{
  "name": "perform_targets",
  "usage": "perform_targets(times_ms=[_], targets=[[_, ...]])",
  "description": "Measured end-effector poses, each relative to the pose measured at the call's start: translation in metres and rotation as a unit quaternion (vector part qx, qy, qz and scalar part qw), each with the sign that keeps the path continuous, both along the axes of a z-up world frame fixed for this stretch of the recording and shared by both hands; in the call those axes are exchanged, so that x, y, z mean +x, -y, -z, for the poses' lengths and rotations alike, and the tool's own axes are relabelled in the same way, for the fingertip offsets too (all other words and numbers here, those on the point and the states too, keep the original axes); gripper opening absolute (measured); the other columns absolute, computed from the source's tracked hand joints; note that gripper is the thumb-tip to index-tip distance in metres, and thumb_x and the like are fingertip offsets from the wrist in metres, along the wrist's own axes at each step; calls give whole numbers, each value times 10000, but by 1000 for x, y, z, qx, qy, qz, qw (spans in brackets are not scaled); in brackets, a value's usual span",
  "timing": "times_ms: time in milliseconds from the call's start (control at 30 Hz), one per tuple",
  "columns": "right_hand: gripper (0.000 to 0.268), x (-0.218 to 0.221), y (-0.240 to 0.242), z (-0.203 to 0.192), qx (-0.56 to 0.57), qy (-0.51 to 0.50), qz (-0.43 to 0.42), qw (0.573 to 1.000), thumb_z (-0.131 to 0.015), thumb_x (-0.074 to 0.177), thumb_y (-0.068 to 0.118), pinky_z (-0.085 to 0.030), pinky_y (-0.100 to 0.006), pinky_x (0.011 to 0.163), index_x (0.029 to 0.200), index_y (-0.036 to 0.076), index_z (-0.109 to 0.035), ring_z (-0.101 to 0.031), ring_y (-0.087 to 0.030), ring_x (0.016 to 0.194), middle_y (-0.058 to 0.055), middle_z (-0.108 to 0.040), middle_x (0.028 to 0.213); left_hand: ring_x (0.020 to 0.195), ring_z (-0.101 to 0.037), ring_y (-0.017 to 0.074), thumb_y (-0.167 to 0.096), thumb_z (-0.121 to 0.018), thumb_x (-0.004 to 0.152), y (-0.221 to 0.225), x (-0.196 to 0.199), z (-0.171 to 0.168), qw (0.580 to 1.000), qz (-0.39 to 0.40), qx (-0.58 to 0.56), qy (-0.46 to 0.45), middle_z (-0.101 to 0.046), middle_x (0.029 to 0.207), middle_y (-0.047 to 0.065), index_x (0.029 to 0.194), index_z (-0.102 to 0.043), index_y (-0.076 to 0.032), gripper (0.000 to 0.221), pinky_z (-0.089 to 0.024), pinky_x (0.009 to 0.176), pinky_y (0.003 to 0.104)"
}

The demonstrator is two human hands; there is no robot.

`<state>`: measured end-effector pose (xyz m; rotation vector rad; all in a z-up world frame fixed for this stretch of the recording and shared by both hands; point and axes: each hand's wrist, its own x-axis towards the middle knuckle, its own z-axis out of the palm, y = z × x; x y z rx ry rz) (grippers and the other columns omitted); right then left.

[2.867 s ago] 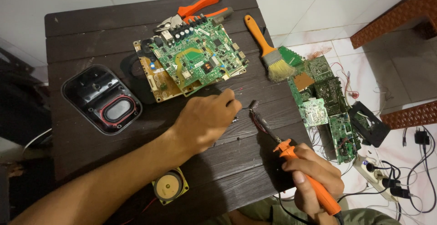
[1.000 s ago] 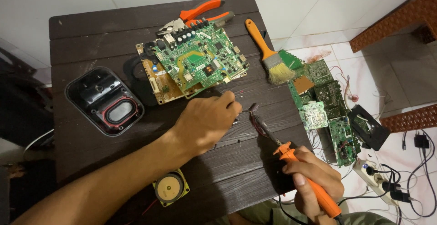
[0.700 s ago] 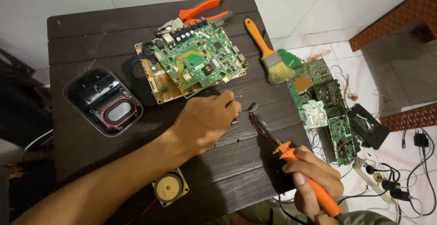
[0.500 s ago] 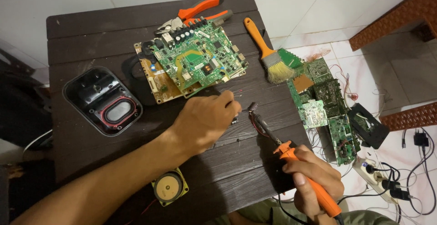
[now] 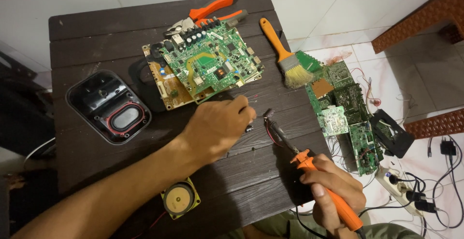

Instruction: Soldering wires to electronic components on a workbench

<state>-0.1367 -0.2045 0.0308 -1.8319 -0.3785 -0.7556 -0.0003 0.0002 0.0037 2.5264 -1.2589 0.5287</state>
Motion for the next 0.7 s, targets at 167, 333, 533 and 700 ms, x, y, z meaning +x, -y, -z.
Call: perform_targets(times_ms=[167, 333, 533, 700], targets=[[331, -1, -2, 0, 10, -4, 3, 1000, -487, 955, 207, -334, -337, 628, 749, -27, -600, -442, -239, 572, -172, -537, 684, 550, -561, 168, -78, -682, 999, -2, 3, 3, 1000, 1, 6, -12, -554, 827, 30, 894, -664, -105, 110, -489, 393, 334], [334, -2, -2, 0, 9, -15, 14, 1000, -494, 951, 212, -360, -335, 641, 742, -22, -609, -473, -245, 583, -168, -553, 692, 540, -542, 187, 7, -628, 971, -3, 4, 1, 999, 14, 2, -29, -521, 824, 43, 897, -642, -97, 127, -450, 379, 358], [301, 3, -1, 4, 11, 24, -10, 1000, -480, 937, 175, -314, -329, 600, 751, -34, -590, -416, -227, 538, -167, -515, 660, 530, -532, 164, 10, -647, 981, -2, 4, 2, 999, 15, 7, -36, -515, 798, 34, 864, -629, -87, 153, -462, 376, 335], [330, 0, -1, 3, 1, 0, 10, 1000, -484, 950, 206, -340, -339, 621, 747, -24, -605, -444, -246, 558, -178, -546, 687, 540, -537, 174, -16, -646, 1001, -3, 3, 2, 999, 15, -10, -31, -526, 809, 39, 877, -636, -81, 140, -471, 403, 351]])
